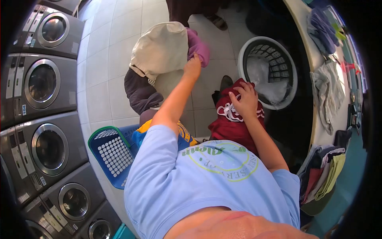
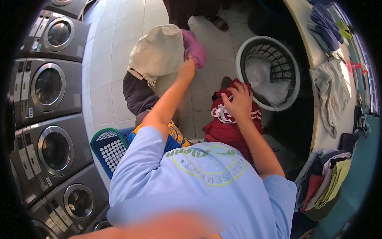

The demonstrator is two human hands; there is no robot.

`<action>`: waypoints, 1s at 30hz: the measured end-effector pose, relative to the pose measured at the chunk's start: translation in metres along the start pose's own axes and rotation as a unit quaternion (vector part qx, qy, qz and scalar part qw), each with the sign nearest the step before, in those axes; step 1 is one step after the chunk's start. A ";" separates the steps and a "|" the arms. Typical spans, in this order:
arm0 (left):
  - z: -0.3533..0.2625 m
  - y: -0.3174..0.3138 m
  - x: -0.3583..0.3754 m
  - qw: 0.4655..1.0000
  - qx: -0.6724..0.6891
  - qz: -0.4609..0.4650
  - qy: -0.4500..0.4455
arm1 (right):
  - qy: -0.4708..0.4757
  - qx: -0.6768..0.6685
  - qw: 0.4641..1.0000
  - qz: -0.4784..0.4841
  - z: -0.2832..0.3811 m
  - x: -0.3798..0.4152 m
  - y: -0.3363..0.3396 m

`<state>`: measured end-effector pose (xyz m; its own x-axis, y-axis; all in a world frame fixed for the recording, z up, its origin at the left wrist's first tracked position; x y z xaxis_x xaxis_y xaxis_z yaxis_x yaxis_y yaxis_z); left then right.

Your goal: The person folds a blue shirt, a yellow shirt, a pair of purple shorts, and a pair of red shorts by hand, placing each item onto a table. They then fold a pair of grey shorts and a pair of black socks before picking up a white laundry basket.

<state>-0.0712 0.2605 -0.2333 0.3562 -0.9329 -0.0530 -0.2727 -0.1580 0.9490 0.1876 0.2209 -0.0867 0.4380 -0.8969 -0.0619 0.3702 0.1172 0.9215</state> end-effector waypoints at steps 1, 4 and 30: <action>0.001 0.001 0.001 1.000 -0.012 0.015 -0.004 | -0.008 -0.007 1.000 0.007 -0.003 0.002 -0.001; 0.006 0.014 -0.010 0.997 0.001 0.066 -0.039 | -0.008 -0.005 1.000 0.006 -0.005 0.005 0.000; -0.144 0.350 0.174 0.893 0.381 -0.118 -0.208 | 0.165 -0.613 0.770 0.067 0.151 0.020 0.100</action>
Point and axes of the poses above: each hand's wrist, its own x-axis away from the middle knuckle, its own y-axis out of the back of the hand, z = x × y, the point moved 7 cm from there along -x, towards the middle knuckle, and after that the axes turned 2 degrees about -y, right-handed, at the moved point
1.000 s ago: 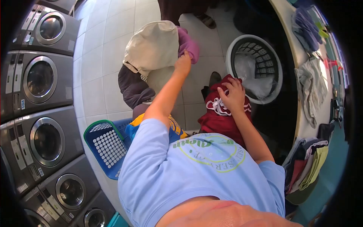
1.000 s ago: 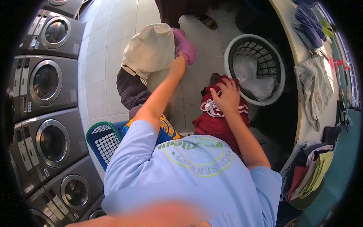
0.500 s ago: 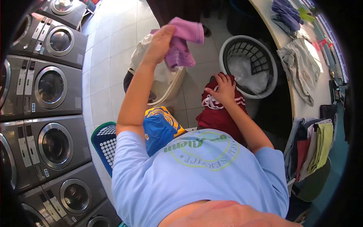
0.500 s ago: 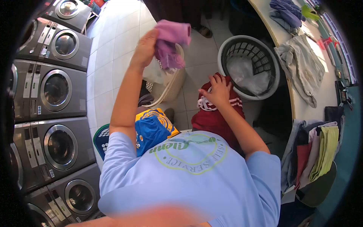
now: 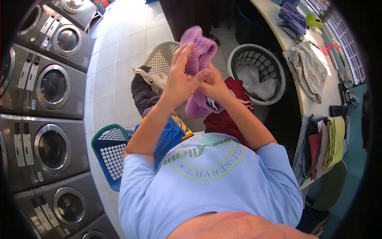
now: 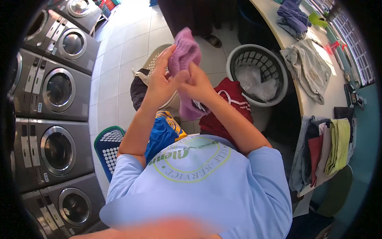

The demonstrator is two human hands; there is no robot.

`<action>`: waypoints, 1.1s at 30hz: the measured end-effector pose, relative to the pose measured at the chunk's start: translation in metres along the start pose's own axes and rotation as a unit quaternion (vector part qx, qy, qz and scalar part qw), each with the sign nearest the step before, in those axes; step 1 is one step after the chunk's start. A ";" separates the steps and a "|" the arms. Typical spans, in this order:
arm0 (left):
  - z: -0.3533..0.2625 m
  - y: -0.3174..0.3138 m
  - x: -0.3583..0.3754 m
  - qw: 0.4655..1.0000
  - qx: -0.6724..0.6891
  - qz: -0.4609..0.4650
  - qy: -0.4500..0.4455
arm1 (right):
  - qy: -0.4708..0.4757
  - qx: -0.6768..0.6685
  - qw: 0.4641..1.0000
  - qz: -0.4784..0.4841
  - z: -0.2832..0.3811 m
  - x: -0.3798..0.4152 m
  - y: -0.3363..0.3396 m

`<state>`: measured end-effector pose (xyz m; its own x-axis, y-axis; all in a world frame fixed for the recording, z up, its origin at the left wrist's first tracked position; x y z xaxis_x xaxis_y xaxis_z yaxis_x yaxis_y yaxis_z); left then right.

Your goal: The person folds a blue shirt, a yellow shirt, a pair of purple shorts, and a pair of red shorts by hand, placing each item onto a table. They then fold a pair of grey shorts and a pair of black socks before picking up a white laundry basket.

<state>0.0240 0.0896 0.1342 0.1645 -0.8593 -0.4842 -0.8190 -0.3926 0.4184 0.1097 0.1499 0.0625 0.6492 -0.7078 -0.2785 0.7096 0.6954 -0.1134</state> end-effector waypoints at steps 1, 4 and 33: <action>0.007 0.006 0.003 0.996 -0.071 -0.045 -0.018 | 0.005 0.096 0.993 0.067 -0.002 0.003 -0.008; 0.025 0.025 0.014 0.992 -0.057 -0.105 0.051 | 0.056 0.173 0.977 0.111 0.023 0.002 -0.016; 0.068 0.028 0.055 0.857 0.445 -0.099 0.241 | -0.555 -0.206 0.798 0.110 -0.154 0.073 -0.013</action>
Point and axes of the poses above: each hand's wrist, its own x-axis away from the middle knuckle, its own y-axis out of the back of the hand, z = x × y, the point moved 7 cm from there along -x, towards the middle knuckle, and after that the axes turned 2 degrees about -y, right-handed, at the moved point
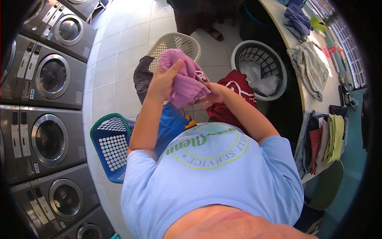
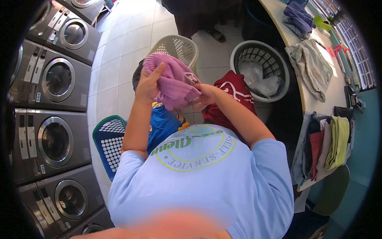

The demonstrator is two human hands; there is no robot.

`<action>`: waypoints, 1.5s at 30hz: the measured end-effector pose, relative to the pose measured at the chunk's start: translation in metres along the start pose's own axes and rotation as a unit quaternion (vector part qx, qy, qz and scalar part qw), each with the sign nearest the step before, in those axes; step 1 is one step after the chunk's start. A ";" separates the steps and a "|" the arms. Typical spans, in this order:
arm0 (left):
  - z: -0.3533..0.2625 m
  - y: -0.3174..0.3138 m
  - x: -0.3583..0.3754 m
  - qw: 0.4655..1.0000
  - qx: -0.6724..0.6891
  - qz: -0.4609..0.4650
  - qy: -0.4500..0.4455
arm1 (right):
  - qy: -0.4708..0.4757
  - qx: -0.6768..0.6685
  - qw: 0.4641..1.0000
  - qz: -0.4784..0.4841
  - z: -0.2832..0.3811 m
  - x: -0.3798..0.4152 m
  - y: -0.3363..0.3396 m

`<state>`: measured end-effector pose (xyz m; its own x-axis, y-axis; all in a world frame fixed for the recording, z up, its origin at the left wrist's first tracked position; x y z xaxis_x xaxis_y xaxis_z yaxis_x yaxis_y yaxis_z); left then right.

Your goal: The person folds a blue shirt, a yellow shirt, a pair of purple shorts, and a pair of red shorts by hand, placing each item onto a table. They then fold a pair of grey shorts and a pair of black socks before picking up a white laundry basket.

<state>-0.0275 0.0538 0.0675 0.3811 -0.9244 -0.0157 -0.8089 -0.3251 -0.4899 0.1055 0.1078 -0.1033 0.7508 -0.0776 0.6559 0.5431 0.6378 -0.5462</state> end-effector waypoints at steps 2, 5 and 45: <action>-0.017 0.015 -0.002 0.997 -0.071 0.014 -0.031 | 0.100 -0.077 0.986 0.107 0.018 0.019 -0.012; -0.005 0.068 -0.010 0.947 -0.307 -0.073 -0.050 | 0.219 -0.217 0.925 0.220 0.079 0.078 -0.042; 0.031 -0.044 0.059 0.637 -0.597 0.482 0.080 | 0.229 0.084 0.900 0.362 0.136 0.171 -0.114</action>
Point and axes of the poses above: each hand's wrist, its own x-axis away from the middle knuckle, its own y-axis out of the back of the hand, z = x × y, the point moved 7 cm from there along -x, towards the middle knuckle, and after that the axes turned 2 degrees about -y, right-handed, at the moved point
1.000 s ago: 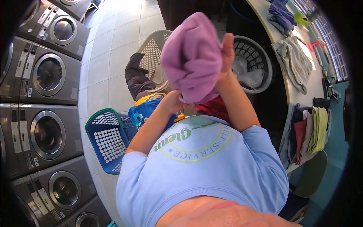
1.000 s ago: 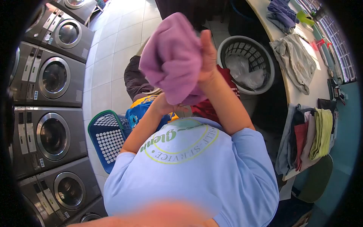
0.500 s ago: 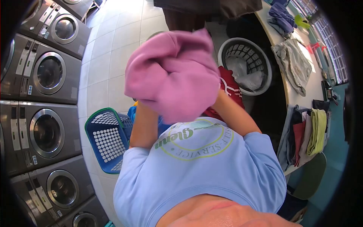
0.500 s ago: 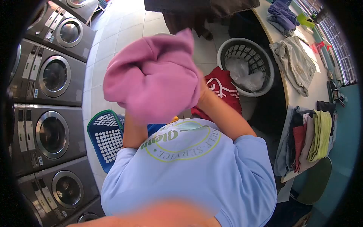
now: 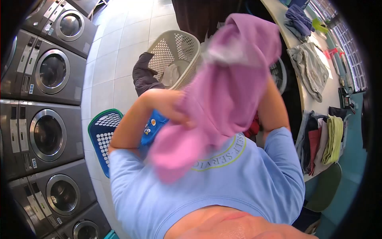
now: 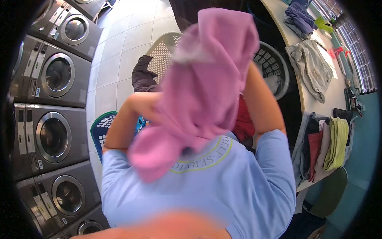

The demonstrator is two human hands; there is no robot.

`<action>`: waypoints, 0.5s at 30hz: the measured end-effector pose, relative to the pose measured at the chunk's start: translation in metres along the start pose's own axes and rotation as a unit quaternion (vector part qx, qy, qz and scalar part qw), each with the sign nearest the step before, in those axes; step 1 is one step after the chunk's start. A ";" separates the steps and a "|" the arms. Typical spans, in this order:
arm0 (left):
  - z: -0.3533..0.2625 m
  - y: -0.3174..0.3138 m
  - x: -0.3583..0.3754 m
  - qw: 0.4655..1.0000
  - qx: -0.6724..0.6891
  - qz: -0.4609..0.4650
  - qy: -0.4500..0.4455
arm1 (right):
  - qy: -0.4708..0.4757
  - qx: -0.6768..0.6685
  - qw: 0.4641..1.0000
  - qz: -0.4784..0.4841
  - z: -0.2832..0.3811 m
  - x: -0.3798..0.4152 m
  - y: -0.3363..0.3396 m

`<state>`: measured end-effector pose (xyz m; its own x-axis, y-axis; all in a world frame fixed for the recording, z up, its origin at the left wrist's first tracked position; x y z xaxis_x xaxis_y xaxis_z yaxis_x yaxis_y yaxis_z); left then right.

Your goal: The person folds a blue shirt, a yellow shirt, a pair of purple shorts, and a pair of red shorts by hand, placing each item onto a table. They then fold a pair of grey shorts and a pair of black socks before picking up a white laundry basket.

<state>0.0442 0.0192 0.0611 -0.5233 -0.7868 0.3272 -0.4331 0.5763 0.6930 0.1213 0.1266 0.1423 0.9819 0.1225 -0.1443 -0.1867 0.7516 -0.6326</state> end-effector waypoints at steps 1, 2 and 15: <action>-0.005 0.007 -0.002 0.992 -0.125 -0.029 0.015 | -0.070 0.045 0.994 0.076 0.000 0.005 -0.019; -0.004 0.016 -0.006 0.951 -0.283 -0.118 0.034 | -0.152 0.093 0.971 0.158 -0.004 0.010 -0.035; 0.008 0.197 0.074 0.695 -0.529 -0.435 0.219 | -0.125 0.925 0.211 -0.288 0.096 -0.027 0.003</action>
<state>-0.0856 0.0766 0.2165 -0.0278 -0.8613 -0.5073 0.4565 -0.4624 0.7601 0.0971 0.1882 0.2174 0.8390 -0.4793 -0.2574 0.0703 -0.3737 0.9249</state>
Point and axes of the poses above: each hand's wrist, its own x-axis away from the middle knuckle, its own y-axis out of the back of the hand, z = x × y, the point moved 7 cm from there along -x, towards the middle knuckle, and after that the axes turned 2 degrees about -y, right-handed, at the moved point
